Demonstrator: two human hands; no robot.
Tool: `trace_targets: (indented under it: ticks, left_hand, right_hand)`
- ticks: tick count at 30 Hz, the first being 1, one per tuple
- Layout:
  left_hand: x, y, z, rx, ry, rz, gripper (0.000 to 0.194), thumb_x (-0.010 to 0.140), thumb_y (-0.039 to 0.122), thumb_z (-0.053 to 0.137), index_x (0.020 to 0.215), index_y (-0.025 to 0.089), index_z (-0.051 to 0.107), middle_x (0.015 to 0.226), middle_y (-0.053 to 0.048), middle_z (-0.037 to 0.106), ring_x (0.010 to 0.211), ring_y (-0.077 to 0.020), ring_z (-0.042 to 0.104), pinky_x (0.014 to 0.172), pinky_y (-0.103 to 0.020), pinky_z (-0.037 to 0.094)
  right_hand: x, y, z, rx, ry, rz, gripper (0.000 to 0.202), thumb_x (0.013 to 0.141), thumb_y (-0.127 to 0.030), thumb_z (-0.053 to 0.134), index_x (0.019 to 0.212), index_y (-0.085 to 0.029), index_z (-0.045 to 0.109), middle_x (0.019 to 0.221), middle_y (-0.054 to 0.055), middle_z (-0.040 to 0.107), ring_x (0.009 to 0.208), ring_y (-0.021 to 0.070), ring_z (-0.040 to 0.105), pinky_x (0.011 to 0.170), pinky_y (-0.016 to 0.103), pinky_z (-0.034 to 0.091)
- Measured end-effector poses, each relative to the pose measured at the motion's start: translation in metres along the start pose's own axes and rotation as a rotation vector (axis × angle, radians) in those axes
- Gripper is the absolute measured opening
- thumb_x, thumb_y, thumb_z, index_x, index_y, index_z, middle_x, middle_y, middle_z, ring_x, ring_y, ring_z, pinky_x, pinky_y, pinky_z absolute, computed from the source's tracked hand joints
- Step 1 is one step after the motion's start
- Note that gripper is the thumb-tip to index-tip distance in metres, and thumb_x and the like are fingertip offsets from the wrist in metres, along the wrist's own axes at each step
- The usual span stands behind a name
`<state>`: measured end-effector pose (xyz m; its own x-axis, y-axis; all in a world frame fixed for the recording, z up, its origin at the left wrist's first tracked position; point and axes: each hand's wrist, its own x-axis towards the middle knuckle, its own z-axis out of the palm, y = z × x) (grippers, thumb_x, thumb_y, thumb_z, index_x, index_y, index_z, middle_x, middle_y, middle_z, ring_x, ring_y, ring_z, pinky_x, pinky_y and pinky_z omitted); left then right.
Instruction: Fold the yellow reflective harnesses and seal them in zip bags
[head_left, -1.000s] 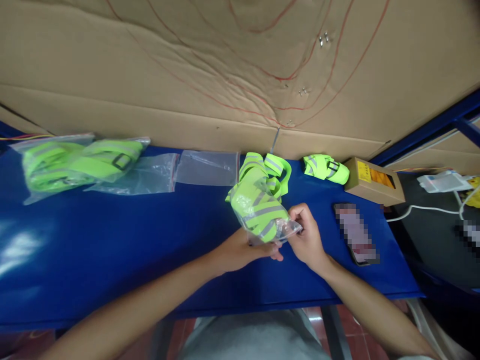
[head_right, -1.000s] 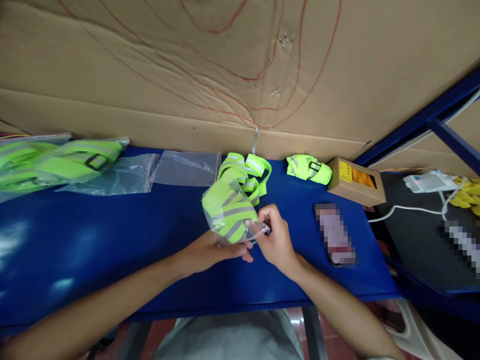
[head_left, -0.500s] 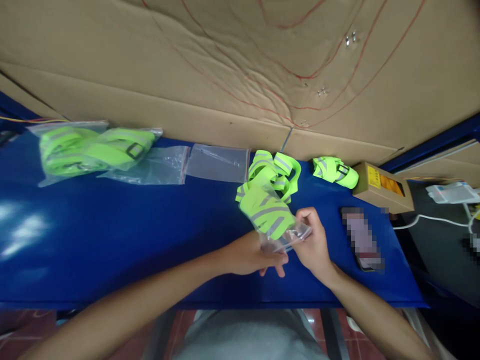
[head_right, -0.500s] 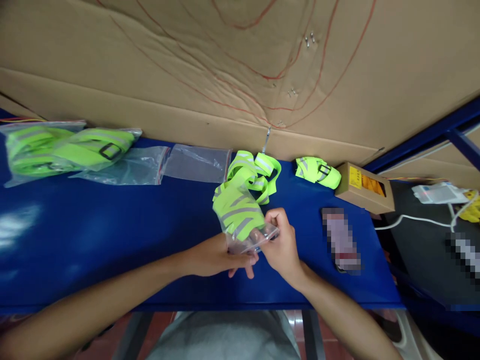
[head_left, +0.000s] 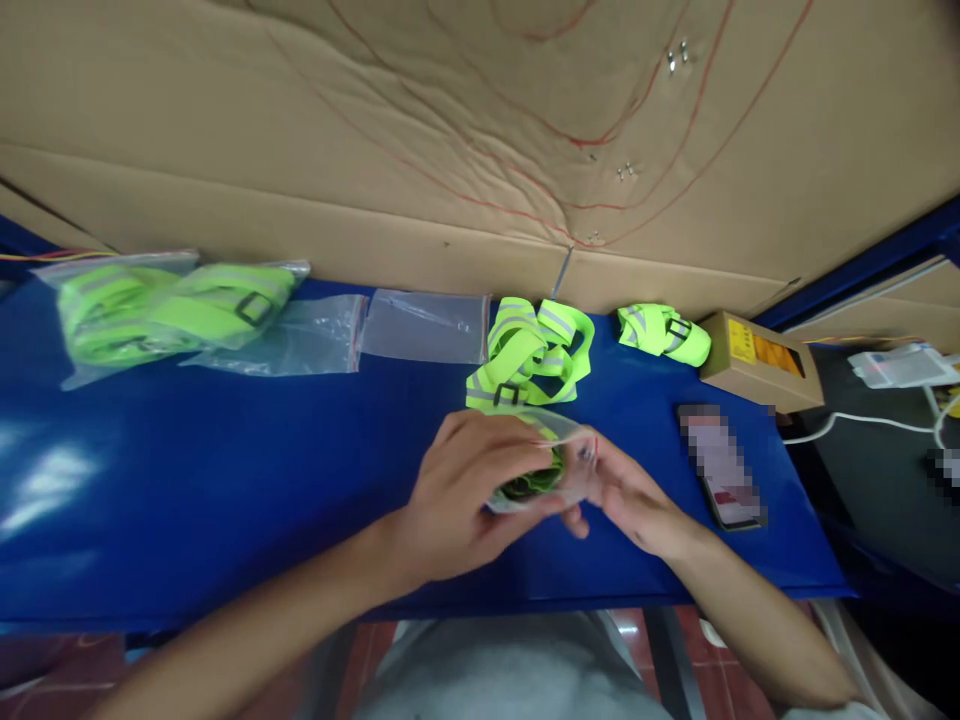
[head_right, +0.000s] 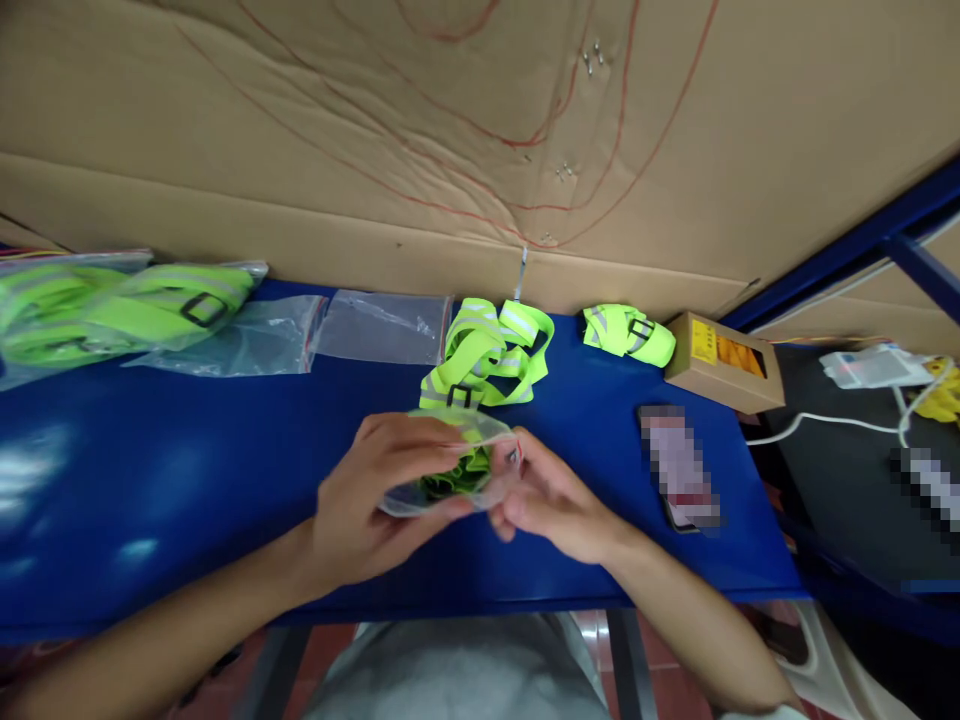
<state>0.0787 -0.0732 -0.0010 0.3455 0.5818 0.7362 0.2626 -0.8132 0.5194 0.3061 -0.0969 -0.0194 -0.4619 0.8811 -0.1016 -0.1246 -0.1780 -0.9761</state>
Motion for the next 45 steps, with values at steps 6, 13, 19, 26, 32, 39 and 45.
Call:
trace_targets:
  ticks: [6,13,19,26,32,39,45]
  left_hand:
    - [0.002,0.01,-0.01,-0.518,0.041,-0.507,0.025,0.083,0.023,0.083,0.102,0.02,0.067,0.091,-0.003,0.074,0.077,-0.0139,0.073,0.064,-0.019,0.056]
    - [0.006,-0.01,-0.007,-0.811,0.065,-0.681,0.025,0.083,0.033,0.084,0.097,0.02,0.069,0.085,-0.001,0.076,0.073,-0.0121,0.073,0.065,-0.018,0.057]
    - [0.007,-0.014,-0.008,-1.119,-0.328,-0.655,0.069,0.086,0.045,0.08,0.145,0.029,0.05,0.133,-0.014,0.07,0.123,-0.029,0.068,0.1,-0.04,0.058]
    - [0.009,-0.027,-0.009,-0.939,-0.331,-0.569,0.027,0.082,0.026,0.084,0.103,0.018,0.068,0.123,-0.012,0.073,0.124,-0.0273,0.066,0.104,-0.038,0.053]
    - [0.021,-0.04,-0.036,-0.907,-0.487,-0.615,0.015,0.09,0.027,0.077,0.087,0.016,0.069,0.127,-0.015,0.073,0.122,-0.029,0.068,0.105,-0.041,0.053]
    - [0.023,-0.045,-0.037,-0.811,-0.487,-0.704,0.013,0.09,0.028,0.075,0.093,0.016,0.074,0.108,-0.013,0.077,0.102,-0.0227,0.075,0.083,-0.031,0.061]
    - [0.017,-0.053,-0.021,-0.727,-0.266,-0.735,0.032,0.074,0.024,0.089,0.091,0.016,0.064,0.084,-0.001,0.066,0.074,-0.0103,0.064,0.067,-0.019,0.053]
  right_hand:
    - [-0.006,-0.002,0.001,-0.407,0.261,-0.342,0.03,0.086,-0.04,0.081,0.103,-0.026,0.061,0.086,-0.002,0.057,0.075,0.0129,0.051,0.069,0.026,0.044]
    - [-0.005,-0.006,-0.004,-0.289,0.139,-0.354,0.054,0.081,-0.048,0.084,0.125,-0.029,0.059,0.111,0.004,0.064,0.093,0.0181,0.063,0.082,0.031,0.052]
    - [-0.009,-0.006,-0.004,-0.553,0.242,-0.538,0.042,0.082,-0.04,0.084,0.116,-0.027,0.064,0.092,0.002,0.067,0.077,0.0158,0.061,0.068,0.028,0.049]
    - [-0.004,-0.019,-0.009,-0.628,0.167,-0.5,0.02,0.088,-0.028,0.079,0.085,-0.022,0.061,0.075,-0.001,0.061,0.067,0.0123,0.055,0.062,0.026,0.044]
    - [-0.005,-0.039,-0.022,-0.526,0.034,-0.326,0.01,0.094,-0.03,0.072,0.095,-0.023,0.064,0.092,0.004,0.064,0.083,0.0165,0.061,0.071,0.029,0.05]
    - [-0.004,-0.041,-0.022,-0.68,0.107,-0.38,0.008,0.091,-0.022,0.074,0.092,-0.026,0.066,0.097,0.007,0.063,0.095,0.0222,0.061,0.078,0.036,0.053]
    - [-0.007,-0.038,-0.023,-0.466,0.236,-0.383,0.016,0.096,-0.019,0.067,0.11,-0.028,0.067,0.103,0.005,0.068,0.095,0.0188,0.067,0.084,0.034,0.056]
